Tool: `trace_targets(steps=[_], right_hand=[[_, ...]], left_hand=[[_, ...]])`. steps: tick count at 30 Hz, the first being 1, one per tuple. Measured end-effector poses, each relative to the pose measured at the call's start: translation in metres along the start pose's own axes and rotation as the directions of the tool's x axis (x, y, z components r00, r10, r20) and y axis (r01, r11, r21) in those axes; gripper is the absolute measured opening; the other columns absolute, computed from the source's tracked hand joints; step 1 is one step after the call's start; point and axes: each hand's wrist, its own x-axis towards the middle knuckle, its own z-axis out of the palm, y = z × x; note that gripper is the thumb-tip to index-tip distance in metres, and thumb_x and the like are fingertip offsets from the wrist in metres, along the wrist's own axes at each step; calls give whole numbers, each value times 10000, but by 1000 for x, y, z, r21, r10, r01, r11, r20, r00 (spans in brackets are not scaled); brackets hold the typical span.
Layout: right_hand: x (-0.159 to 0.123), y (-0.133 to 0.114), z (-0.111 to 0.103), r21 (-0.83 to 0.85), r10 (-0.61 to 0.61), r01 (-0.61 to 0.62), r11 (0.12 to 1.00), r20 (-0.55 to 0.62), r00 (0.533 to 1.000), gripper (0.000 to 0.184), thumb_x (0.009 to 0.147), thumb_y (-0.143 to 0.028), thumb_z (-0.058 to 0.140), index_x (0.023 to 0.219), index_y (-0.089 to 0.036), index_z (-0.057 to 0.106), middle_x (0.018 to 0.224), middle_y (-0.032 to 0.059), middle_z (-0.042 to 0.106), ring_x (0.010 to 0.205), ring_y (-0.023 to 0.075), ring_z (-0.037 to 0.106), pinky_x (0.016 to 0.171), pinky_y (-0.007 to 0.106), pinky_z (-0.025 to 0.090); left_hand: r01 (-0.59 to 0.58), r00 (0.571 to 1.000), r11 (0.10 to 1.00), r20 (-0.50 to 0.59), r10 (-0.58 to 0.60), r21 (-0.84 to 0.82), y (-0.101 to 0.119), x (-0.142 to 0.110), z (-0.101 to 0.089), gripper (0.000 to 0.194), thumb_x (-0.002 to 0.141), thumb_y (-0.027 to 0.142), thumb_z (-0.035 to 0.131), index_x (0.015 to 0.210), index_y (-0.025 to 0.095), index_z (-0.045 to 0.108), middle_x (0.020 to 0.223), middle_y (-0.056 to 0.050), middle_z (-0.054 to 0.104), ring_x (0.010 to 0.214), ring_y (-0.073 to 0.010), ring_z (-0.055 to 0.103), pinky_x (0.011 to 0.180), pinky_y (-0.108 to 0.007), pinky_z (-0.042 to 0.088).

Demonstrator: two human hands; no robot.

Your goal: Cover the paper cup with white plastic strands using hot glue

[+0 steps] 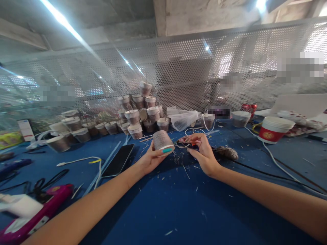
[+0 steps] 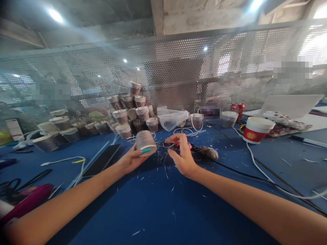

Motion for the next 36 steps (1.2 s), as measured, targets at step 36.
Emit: trace_targets(steps=[36], right_hand=[[15, 3, -11, -567, -8, 219, 794, 351, 937, 428, 939, -428, 332, 558, -236, 306, 551, 0, 436, 530, 148, 415, 539, 298, 330]], left_hand=[[28, 988, 996, 150, -41, 87, -3, 0, -8, 927, 558, 81, 762, 1368, 309, 374, 1021, -49, 671, 871, -231, 650, 830, -393, 481]])
